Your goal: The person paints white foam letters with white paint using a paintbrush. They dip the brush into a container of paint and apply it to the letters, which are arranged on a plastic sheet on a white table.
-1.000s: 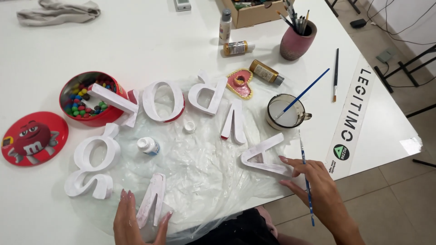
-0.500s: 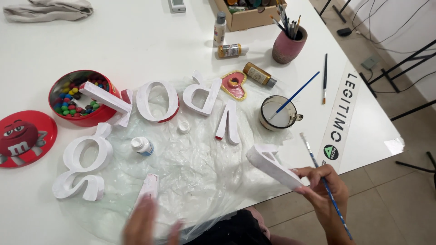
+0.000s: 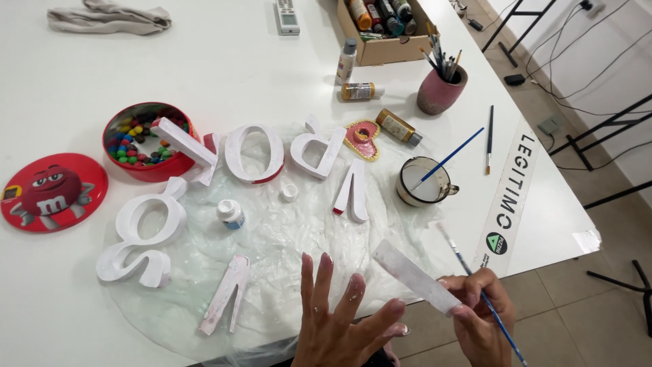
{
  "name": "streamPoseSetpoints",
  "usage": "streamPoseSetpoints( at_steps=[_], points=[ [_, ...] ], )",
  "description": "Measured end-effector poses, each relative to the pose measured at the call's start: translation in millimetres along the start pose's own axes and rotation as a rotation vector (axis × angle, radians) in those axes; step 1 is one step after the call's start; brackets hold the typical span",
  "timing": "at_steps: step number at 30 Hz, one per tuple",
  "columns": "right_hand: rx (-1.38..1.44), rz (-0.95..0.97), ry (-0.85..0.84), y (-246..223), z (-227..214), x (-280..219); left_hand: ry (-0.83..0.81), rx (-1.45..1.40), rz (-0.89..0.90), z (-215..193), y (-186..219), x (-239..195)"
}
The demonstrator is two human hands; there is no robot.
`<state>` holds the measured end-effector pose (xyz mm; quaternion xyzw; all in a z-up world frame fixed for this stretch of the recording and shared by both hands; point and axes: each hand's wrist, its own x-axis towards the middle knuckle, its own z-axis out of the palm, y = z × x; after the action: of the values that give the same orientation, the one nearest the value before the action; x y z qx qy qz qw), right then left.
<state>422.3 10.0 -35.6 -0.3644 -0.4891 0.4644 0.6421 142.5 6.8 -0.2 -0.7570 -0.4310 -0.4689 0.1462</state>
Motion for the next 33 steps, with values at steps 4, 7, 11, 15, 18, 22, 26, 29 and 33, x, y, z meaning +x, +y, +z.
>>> streamPoseSetpoints(
  at_steps=[4,7,11,15,18,22,26,29,33],
  points=[
    [-0.249,-0.174,-0.022,-9.8,17.0,1.7,-0.061,0.070,-0.033,-6.9,0.9,12.2],
    [-0.335,-0.427,-0.083,-9.1,26.6,4.4,-0.108,0.072,-0.051,-0.4,-3.1,11.8],
    [-0.500,-0.491,-0.049,-15.8,37.0,4.6,-0.102,-0.014,-0.073,-1.1,-5.7,2.2],
    [-0.892,-0.659,-0.067,-55.5,82.3,14.6,-0.090,-0.011,-0.103,-6.0,-11.7,4.2],
    [-0.958,-0.688,-0.084,-59.5,88.2,14.6,-0.112,0.076,-0.076,-11.6,-7.6,11.1],
    [-1.003,-0.694,-0.062,-62.4,93.3,14.4,-0.065,0.118,-0.023,-8.6,-1.2,15.5],
    [-0.987,-0.692,-0.062,-60.9,88.6,13.5,-0.091,0.071,-0.021,-4.8,-3.7,4.0],
    [-0.986,-0.697,-0.056,-54.8,85.8,16.6,-0.053,-0.034,-0.057,-4.2,-8.4,-3.0],
    [-0.929,-0.661,-0.051,-44.2,75.2,18.5,-0.101,-0.066,-0.167,-12.1,-13.5,8.3]
  ],
)
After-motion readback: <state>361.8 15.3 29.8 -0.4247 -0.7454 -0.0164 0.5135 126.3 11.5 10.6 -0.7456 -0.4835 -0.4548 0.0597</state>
